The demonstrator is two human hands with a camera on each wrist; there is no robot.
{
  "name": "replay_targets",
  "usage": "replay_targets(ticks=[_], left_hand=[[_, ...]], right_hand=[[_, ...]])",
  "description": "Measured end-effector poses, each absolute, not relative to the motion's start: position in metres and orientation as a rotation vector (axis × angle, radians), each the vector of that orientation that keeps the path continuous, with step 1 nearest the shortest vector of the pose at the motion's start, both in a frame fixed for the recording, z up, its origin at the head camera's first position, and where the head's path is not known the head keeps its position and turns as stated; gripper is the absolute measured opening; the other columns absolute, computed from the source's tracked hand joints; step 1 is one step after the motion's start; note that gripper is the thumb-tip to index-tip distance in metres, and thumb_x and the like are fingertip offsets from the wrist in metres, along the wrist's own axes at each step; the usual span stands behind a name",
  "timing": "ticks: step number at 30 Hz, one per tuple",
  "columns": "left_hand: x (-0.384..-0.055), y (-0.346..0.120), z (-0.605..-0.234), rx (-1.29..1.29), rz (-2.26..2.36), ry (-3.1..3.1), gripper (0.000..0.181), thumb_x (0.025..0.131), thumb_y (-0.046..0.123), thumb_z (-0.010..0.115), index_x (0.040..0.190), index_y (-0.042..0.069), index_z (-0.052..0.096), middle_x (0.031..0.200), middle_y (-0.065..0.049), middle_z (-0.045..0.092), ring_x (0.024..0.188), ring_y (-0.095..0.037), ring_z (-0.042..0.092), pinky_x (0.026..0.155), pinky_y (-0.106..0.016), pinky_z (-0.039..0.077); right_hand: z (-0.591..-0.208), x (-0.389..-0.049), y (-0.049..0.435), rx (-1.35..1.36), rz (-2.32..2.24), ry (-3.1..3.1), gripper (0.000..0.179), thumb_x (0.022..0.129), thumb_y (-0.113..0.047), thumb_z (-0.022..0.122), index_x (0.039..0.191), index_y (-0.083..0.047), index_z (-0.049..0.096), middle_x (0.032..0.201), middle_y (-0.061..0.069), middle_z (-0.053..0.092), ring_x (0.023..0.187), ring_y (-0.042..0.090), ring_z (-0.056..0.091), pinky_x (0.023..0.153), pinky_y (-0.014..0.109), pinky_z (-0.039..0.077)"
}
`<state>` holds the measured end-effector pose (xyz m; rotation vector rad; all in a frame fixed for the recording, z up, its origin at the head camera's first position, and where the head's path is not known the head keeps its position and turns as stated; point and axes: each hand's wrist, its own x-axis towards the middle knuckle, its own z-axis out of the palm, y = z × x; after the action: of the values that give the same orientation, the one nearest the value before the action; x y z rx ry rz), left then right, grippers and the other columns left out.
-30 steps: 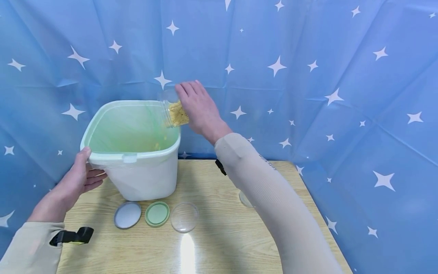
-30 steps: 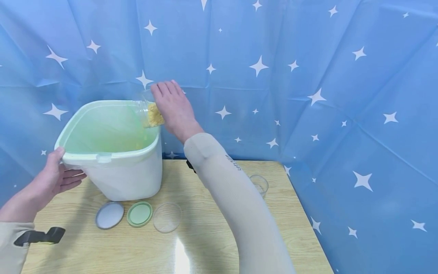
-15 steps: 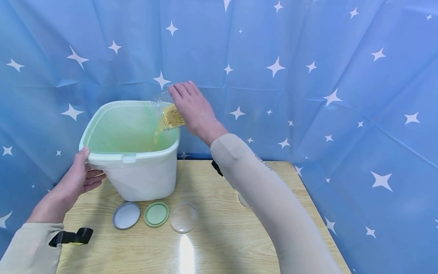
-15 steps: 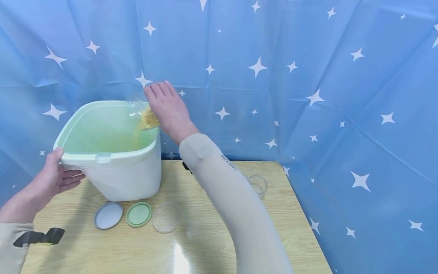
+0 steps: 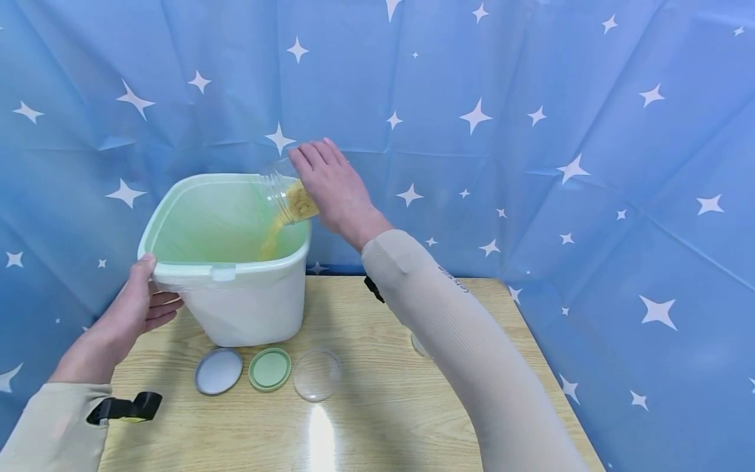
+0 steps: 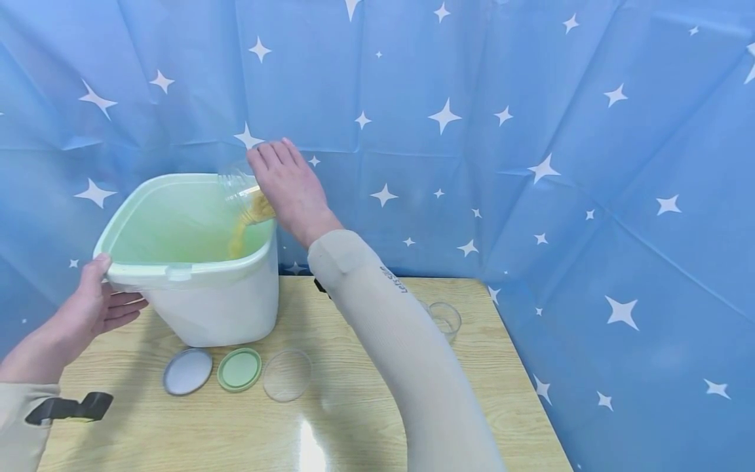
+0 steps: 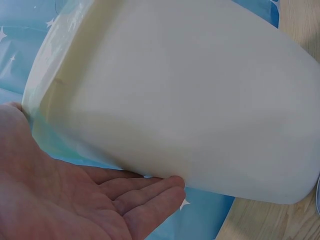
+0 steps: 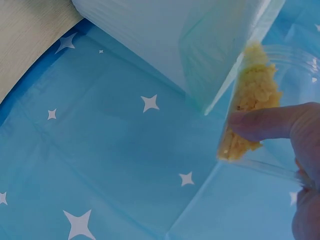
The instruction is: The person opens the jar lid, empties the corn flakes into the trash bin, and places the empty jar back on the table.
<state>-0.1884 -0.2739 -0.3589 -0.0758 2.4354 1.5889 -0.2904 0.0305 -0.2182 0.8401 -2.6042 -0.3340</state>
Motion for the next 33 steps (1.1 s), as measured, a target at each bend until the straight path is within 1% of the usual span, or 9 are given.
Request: replay_targets(ticks=[3, 6, 9, 14, 16, 18, 23, 29, 33], left_hand=[[-0.1881, -0.2732, -0.3586, -0.070, 1.581, 2.438, 0.090, 0.094, 0.068, -0.007, 0.143, 0.001, 0.028, 0.148, -0.040, 0.029, 0.136, -0.055, 0.034, 0.106, -0.054, 0.045], [-0.1884, -0.2736, -0.3587, -0.069, 1.581, 2.436, 0.088, 0.094, 0.068, -0.007, 0.140, 0.003, 0.031, 0.148, -0.040, 0.029, 0.136, -0.055, 0.034, 0.105, -0.052, 0.048], [-0.1887, -0.2738, -0.3589, -0.071, 1.582, 2.432, 0.087, 0.094, 0.068, -0.007, 0.138, 0.006, 0.033, 0.148, -0.040, 0.029, 0.136, -0.054, 0.034, 0.104, -0.050, 0.049], [-0.1888, -0.2740, -0.3592, -0.073, 1.581, 2.431, 0.088, 0.093, 0.068, -0.008, 0.138, 0.004, 0.033, 0.148, -0.040, 0.029, 0.136, -0.054, 0.034, 0.103, -0.047, 0.051], [-0.1889, -0.2742, -0.3594, -0.072, 1.580, 2.429, 0.089, 0.093, 0.068, -0.008, 0.139, 0.003, 0.032, 0.148, -0.040, 0.029, 0.136, -0.054, 0.034, 0.103, -0.048, 0.050], [-0.1890, -0.2746, -0.3595, -0.070, 1.579, 2.427, 0.090, 0.093, 0.068, -0.008, 0.139, 0.002, 0.032, 0.149, -0.041, 0.028, 0.136, -0.055, 0.033, 0.102, -0.046, 0.052], [-0.1892, -0.2761, -0.3602, -0.051, 1.569, 2.431, 0.091, 0.093, 0.067, -0.009, 0.140, 0.000, 0.030, 0.148, -0.041, 0.028, 0.136, -0.055, 0.033, 0.094, -0.034, 0.057], [-0.1896, -0.2771, -0.3608, -0.047, 1.577, 2.428, 0.088, 0.093, 0.067, -0.009, 0.138, 0.003, 0.033, 0.148, -0.041, 0.029, 0.136, -0.054, 0.034, 0.090, -0.027, 0.058], [-0.1898, -0.2770, -0.3608, -0.051, 1.583, 2.427, 0.088, 0.093, 0.067, -0.009, 0.138, 0.004, 0.033, 0.148, -0.041, 0.029, 0.136, -0.054, 0.034, 0.089, -0.027, 0.058]], right_hand=[[-0.2178, -0.2900, 0.0304, 0.848, -0.348, -2.590, 0.078, 0.082, 0.011, 0.056, 0.150, -0.014, 0.025, 0.153, 0.004, 0.034, 0.145, 0.023, 0.026, 0.128, 0.034, 0.003], [-0.2180, -0.2897, 0.0305, 0.855, -0.350, -2.576, 0.075, 0.084, 0.011, 0.054, 0.149, -0.014, 0.026, 0.153, 0.004, 0.034, 0.145, 0.023, 0.026, 0.128, 0.034, 0.003], [-0.2185, -0.2898, 0.0306, 0.859, -0.346, -2.567, 0.074, 0.085, 0.009, 0.055, 0.149, -0.014, 0.027, 0.153, 0.003, 0.035, 0.145, 0.023, 0.027, 0.128, 0.034, 0.003], [-0.2190, -0.2902, 0.0312, 0.864, -0.365, -2.554, 0.076, 0.084, 0.006, 0.060, 0.150, -0.013, 0.027, 0.153, 0.003, 0.035, 0.145, 0.022, 0.027, 0.128, 0.035, 0.004], [-0.2190, -0.2904, 0.0315, 0.866, -0.382, -2.551, 0.078, 0.082, 0.007, 0.060, 0.150, -0.013, 0.027, 0.153, 0.003, 0.035, 0.145, 0.022, 0.027, 0.128, 0.035, 0.004], [-0.2189, -0.2905, 0.0316, 0.868, -0.398, -2.551, 0.079, 0.081, 0.009, 0.059, 0.150, -0.013, 0.026, 0.153, 0.003, 0.034, 0.145, 0.021, 0.027, 0.128, 0.034, 0.003], [-0.2189, -0.2908, 0.0314, 0.879, -0.421, -2.544, 0.079, 0.082, 0.011, 0.055, 0.151, -0.012, 0.025, 0.154, 0.004, 0.033, 0.146, 0.022, 0.026, 0.128, 0.034, 0.002], [-0.2198, -0.2911, 0.0310, 0.904, -0.446, -2.507, 0.078, 0.081, 0.014, 0.051, 0.150, -0.012, 0.026, 0.153, 0.003, 0.033, 0.146, 0.022, 0.025, 0.128, 0.034, 0.001], [-0.2210, -0.2907, 0.0304, 0.920, -0.463, -2.477, 0.076, 0.084, 0.014, 0.050, 0.150, -0.012, 0.026, 0.154, 0.004, 0.033, 0.146, 0.022, 0.025, 0.128, 0.033, 0.001]])
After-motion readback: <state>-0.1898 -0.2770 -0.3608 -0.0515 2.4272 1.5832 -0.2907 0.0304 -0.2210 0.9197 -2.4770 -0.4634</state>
